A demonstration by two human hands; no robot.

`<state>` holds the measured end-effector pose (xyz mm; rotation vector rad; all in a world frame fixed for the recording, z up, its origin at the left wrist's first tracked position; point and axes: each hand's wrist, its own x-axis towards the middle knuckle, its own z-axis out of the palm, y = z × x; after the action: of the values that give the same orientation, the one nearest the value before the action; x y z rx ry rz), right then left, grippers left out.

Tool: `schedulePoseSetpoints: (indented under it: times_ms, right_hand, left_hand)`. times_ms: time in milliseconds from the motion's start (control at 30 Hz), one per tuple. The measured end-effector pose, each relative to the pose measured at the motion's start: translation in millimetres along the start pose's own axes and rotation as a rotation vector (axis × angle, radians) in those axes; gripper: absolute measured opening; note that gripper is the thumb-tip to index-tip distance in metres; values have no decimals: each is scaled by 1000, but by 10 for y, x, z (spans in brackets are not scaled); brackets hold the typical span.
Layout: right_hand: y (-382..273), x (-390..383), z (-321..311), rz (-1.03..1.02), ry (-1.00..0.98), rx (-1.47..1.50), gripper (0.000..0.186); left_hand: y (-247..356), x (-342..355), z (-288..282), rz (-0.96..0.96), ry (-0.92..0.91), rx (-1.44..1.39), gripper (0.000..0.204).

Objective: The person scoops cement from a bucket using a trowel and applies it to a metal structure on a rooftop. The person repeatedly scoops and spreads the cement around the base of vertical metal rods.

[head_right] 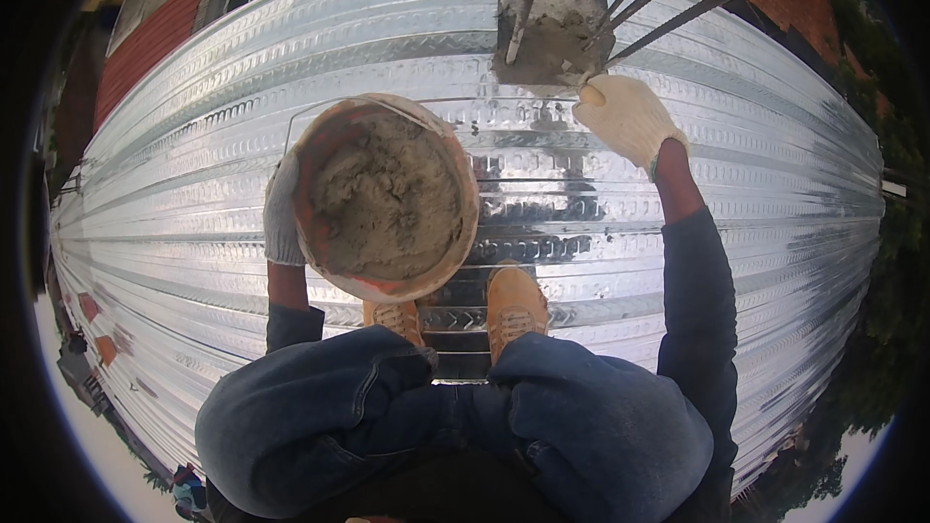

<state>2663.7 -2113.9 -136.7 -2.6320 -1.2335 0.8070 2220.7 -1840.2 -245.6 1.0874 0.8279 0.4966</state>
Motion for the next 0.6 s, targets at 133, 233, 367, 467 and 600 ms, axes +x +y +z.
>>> schedulePoseSetpoints:
  times_ms: [133, 233, 367, 467, 600]
  right_hand:
    - [-140, -95, 146, 107, -17, 228, 41]
    - [-265, -250, 315, 190, 83, 345, 45]
    - [-239, -323, 595, 228, 145, 450, 47]
    - [-321, -190, 812, 211, 62, 870, 43]
    - [-167, -57, 962, 271, -24, 1095, 38]
  left_hand:
    - [-63, 14, -60, 42, -18, -15, 51]
    - [-44, 19, -38, 25, -36, -43, 52]
    - [-37, 25, 62, 82, -53, 222, 55]
    - [26, -9, -55, 127, -33, 412, 55]
    - [-5, 40, -9, 91, -58, 311, 54]
